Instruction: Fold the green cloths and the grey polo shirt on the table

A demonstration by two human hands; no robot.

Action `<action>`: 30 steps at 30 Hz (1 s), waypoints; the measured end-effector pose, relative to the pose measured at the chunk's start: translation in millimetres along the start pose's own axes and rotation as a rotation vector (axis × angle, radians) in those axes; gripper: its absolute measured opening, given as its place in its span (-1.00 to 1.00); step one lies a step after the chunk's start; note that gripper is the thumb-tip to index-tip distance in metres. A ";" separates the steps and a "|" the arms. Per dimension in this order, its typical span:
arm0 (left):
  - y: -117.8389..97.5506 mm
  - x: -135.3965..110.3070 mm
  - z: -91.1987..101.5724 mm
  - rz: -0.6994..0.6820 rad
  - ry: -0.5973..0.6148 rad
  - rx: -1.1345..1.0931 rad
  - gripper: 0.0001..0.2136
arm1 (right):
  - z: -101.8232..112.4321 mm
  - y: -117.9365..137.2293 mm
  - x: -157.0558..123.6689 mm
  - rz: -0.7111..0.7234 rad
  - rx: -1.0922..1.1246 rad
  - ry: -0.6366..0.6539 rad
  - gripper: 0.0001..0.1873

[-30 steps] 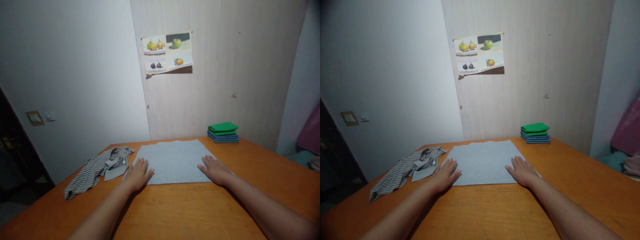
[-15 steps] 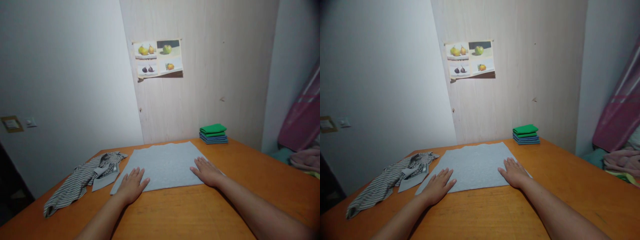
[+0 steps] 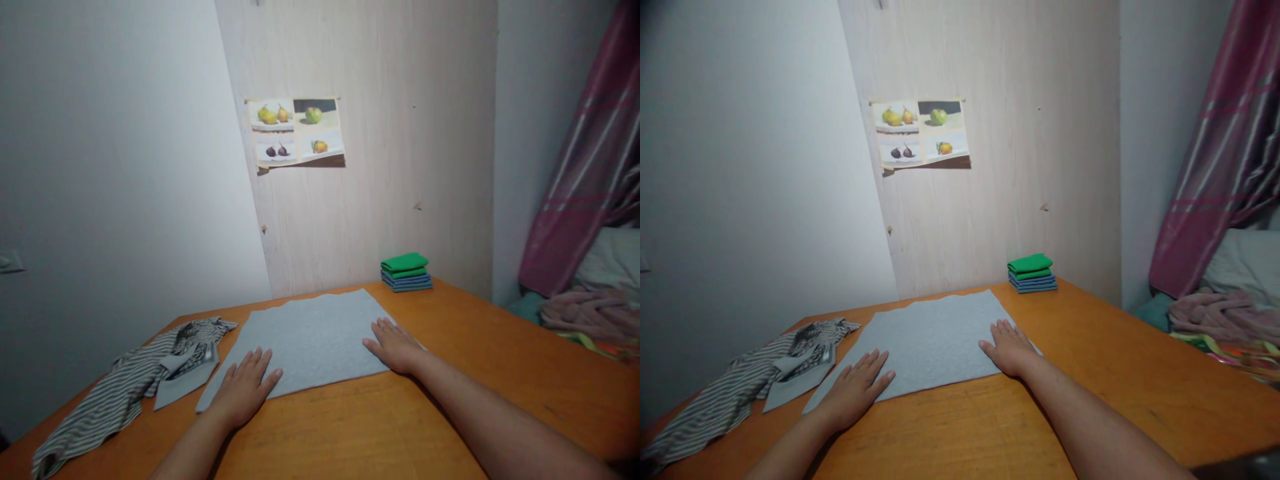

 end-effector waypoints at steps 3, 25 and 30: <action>1.7 2.5 -3.5 -0.004 -0.003 0.008 -0.26 | 0.2 0.5 0.0 0.000 0.012 0.004 -0.04; 4.5 0.1 -3.9 -0.007 -0.012 0.010 -0.27 | 4.7 -5.0 -6.4 -0.006 0.027 0.049 -0.04; 4.0 -1.0 -2.2 0.006 -0.021 -0.026 -0.26 | 3.0 -6.6 -3.3 0.021 0.041 0.029 -0.06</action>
Point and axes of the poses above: each hand's wrist, its own x-axis towards the middle knuckle, its own z-axis out of the back of the hand, y = z × x, the point moved 7 cm from there along x, towards the middle knuckle, and after that the axes turned 13 degrees about x, right-handed, at the moved point
